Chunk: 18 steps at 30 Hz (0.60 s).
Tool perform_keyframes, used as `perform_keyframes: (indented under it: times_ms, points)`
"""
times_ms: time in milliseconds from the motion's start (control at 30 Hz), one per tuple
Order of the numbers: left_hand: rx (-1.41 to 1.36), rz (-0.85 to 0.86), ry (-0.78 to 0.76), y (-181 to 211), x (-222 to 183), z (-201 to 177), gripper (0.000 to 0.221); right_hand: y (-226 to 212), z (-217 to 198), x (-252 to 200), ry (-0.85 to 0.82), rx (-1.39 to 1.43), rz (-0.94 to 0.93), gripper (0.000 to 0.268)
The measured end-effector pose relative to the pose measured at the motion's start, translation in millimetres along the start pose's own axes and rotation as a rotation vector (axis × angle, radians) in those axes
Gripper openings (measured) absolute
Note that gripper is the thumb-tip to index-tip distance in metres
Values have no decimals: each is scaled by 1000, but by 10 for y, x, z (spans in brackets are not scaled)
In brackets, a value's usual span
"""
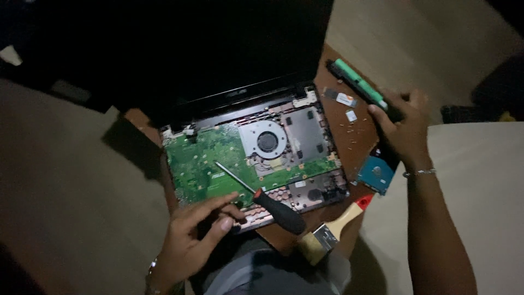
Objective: Removing a laptop battery, cleaning it with a brush, and lifting the motherboard for inspection.
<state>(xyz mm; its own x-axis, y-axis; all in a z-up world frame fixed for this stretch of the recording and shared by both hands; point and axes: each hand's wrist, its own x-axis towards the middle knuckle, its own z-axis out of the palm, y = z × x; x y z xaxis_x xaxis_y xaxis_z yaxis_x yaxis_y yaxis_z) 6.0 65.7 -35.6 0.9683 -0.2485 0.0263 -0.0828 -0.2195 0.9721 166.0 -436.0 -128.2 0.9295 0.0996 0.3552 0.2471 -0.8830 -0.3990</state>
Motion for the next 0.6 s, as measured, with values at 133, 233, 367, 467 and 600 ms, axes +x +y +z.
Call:
perform_keyframes:
  times_ms: [133, 233, 367, 467, 600]
  points:
    - [62, -30, 43, -78, -96, -218, 44, -192, -155, -214, 91, -153, -127, 50]
    - [203, -57, 205, -181, -182, -421, 37, -581, -324, -582, 207, -131, -197, 45]
    - [299, -137, 479, -267, -208, -525, 21, -1464, -401, -1120, 264, -17, -93, 17]
    - [272, -161, 554, -466, -141, -490, 14, -2007, -356, -1272, 218, 98, -113, 7]
    - [381, -62, 543, -675, -24, -409, 21, -2219, -209, -1521, -20, 172, -122, 29]
